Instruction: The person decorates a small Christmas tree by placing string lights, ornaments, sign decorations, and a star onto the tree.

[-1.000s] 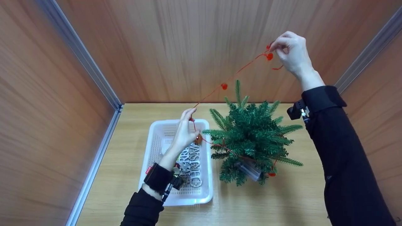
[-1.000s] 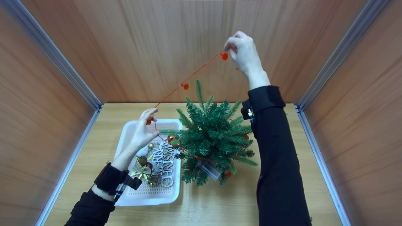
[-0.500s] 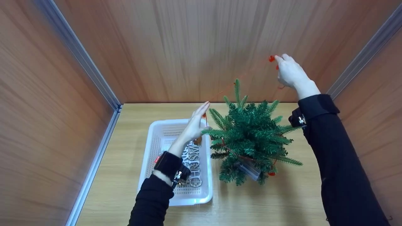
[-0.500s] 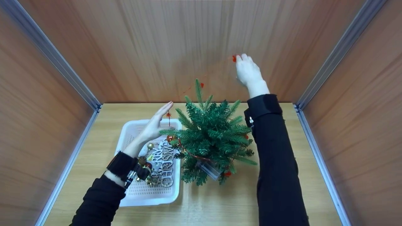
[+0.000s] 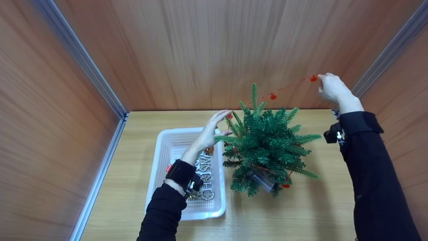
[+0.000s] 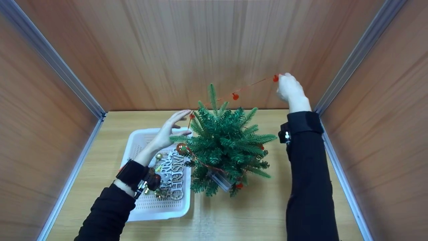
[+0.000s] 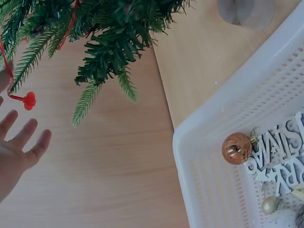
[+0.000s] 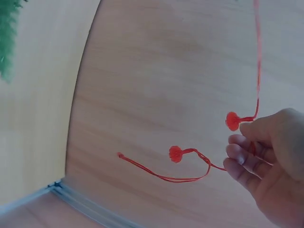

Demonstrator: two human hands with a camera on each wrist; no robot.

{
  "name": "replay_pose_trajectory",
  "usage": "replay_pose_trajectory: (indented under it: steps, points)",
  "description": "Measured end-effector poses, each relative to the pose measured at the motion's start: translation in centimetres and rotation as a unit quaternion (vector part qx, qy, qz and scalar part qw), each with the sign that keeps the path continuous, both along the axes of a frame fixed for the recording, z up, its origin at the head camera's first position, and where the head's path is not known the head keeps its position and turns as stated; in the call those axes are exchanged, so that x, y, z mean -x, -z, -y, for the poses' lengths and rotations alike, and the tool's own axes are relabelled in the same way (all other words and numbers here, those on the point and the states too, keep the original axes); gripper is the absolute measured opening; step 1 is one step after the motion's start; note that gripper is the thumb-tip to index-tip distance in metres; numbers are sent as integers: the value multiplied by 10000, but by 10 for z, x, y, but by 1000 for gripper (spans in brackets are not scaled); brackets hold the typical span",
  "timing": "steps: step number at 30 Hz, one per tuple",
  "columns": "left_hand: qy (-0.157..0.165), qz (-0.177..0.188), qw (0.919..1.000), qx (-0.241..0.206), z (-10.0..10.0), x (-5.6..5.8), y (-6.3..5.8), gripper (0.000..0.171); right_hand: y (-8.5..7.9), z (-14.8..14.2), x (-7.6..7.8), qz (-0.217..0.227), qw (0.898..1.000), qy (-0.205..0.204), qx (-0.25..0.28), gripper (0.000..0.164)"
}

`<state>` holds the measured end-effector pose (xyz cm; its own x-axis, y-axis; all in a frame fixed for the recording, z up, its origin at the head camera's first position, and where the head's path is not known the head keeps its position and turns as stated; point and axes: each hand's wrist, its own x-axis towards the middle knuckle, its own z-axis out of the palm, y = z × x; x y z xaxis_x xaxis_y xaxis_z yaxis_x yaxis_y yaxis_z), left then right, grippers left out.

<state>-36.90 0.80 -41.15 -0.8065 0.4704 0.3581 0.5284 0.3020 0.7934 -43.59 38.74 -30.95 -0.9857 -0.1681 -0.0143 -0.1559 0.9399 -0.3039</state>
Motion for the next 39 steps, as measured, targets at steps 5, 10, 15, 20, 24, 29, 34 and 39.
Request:
replay_pose_trajectory:
  steps: [5,10,15,20,24,29,34,39]
  points:
    - [-194,909,9866,-1340,-2,0,2,48,6,-14,-9,-291,9991,33,322,45]
    - [-520,932,9664,-2337,-5,-4,-5,28,9,-20,-14,-709,9959,-28,554,46]
    - [-491,683,9675,-2387,-7,-12,-13,22,11,-21,-15,-803,9946,37,655,49]
    - [-297,500,9663,-2507,-9,-12,-13,38,15,-17,-15,-672,9951,74,719,53]
    - [199,431,9759,-2131,-8,-11,-9,59,18,-14,-14,-512,9962,-63,700,54]
    - [626,678,9768,-1930,-6,-6,0,61,20,-19,-16,-265,9971,147,701,57]
    - [931,1210,9629,-2224,-5,3,17,57,26,-30,-21,93,9970,512,581,58]
    - [983,1373,9581,-2315,-3,2,21,49,34,-47,-27,594,9964,510,336,59]
